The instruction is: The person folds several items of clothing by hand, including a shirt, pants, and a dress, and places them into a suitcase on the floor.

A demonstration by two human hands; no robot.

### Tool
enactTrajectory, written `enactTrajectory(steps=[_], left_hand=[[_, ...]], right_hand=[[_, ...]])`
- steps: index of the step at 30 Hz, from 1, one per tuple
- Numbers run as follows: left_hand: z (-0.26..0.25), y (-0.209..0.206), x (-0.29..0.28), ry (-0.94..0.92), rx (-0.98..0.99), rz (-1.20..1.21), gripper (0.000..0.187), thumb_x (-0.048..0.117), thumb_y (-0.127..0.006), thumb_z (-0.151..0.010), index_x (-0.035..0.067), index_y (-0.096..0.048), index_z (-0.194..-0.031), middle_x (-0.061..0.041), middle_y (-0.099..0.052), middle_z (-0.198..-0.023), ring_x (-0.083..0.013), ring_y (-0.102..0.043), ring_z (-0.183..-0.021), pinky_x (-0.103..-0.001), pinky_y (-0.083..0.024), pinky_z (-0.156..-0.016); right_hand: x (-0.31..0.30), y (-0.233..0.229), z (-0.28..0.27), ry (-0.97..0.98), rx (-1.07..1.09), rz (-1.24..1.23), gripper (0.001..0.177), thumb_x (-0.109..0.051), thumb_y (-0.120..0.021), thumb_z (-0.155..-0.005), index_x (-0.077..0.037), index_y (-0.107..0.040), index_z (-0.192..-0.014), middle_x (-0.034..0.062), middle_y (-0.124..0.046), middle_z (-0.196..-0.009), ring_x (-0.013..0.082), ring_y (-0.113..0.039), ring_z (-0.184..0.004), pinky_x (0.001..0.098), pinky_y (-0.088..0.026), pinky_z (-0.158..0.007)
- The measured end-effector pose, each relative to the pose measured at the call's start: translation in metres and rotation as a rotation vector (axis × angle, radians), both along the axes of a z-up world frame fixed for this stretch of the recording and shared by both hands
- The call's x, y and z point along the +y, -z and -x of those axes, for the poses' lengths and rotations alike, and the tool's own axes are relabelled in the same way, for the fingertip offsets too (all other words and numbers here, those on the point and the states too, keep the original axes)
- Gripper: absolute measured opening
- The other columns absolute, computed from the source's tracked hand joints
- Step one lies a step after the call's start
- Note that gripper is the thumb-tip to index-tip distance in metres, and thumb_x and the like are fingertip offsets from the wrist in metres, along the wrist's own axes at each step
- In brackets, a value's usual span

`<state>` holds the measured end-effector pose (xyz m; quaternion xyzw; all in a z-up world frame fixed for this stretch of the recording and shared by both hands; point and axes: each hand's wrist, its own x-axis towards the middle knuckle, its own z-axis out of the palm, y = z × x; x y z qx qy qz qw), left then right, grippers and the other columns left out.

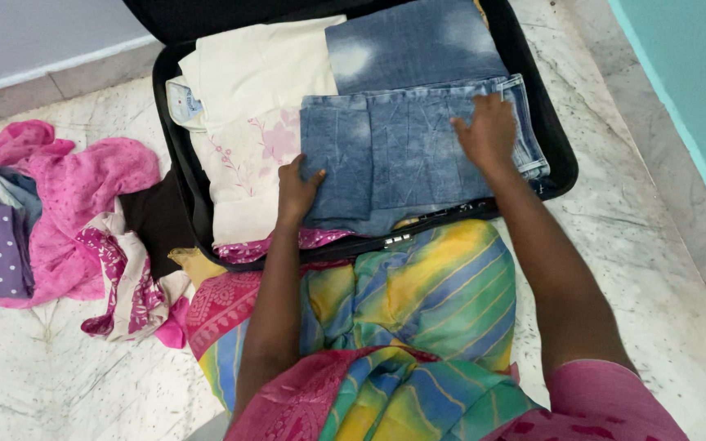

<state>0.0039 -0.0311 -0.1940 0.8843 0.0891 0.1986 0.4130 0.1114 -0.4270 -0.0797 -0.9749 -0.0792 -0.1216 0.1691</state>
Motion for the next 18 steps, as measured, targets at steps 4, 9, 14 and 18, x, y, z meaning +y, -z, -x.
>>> enactTrajectory(steps=[4, 9, 14, 18], left_hand=[[0.003, 0.026, 0.008, 0.005, -0.104, 0.051, 0.044, 0.025, -0.071, -0.1, -0.001, -0.065, -0.136, -0.019, -0.069, -0.115, -0.0286, -0.067, -0.103, -0.038, -0.053, -0.091], [0.01, 0.025, 0.019, -0.117, 0.119, 0.838, 0.043, 0.033, -0.067, -0.106, -0.003, -0.074, -0.129, -0.009, -0.067, -0.102, -0.0185, -0.056, -0.087, -0.031, -0.046, -0.074], [0.016, -0.018, 0.005, -0.122, 0.021, 0.765, 0.052, 0.037, -0.064, -0.099, 0.001, -0.064, -0.136, -0.01, -0.066, -0.128, -0.0198, -0.063, -0.112, -0.033, -0.054, -0.085], [0.025, -0.072, -0.034, 0.217, -0.13, 0.113, 0.063, 0.039, -0.073, -0.1, 0.005, -0.054, -0.15, -0.022, -0.049, -0.157, -0.0388, -0.043, -0.147, -0.052, -0.035, -0.121]], right_hand=[[0.11, 0.036, 0.014, -0.235, 0.807, -0.653, 0.052, -0.05, -0.069, -0.094, -0.002, -0.066, -0.116, 0.0135, -0.071, -0.096, 0.023, -0.07, -0.076, 0.0328, -0.058, -0.06], [0.211, 0.077, 0.035, -0.088, 0.509, -1.027, 0.081, -0.011, -0.091, -0.072, 0.006, -0.043, -0.135, 0.0182, -0.064, -0.12, 0.0268, -0.066, -0.107, 0.0385, -0.057, -0.09], [0.201, 0.025, 0.042, -0.226, 0.618, -1.361, 0.081, -0.004, -0.079, -0.076, 0.004, -0.043, -0.148, 0.0204, -0.066, -0.13, 0.0304, -0.068, -0.116, 0.0391, -0.058, -0.098], [0.132, -0.033, 0.032, -0.364, 0.503, -1.205, 0.092, -0.002, -0.081, -0.078, 0.001, -0.033, -0.156, 0.0195, -0.058, -0.144, 0.0302, -0.061, -0.129, 0.0394, -0.055, -0.106]])
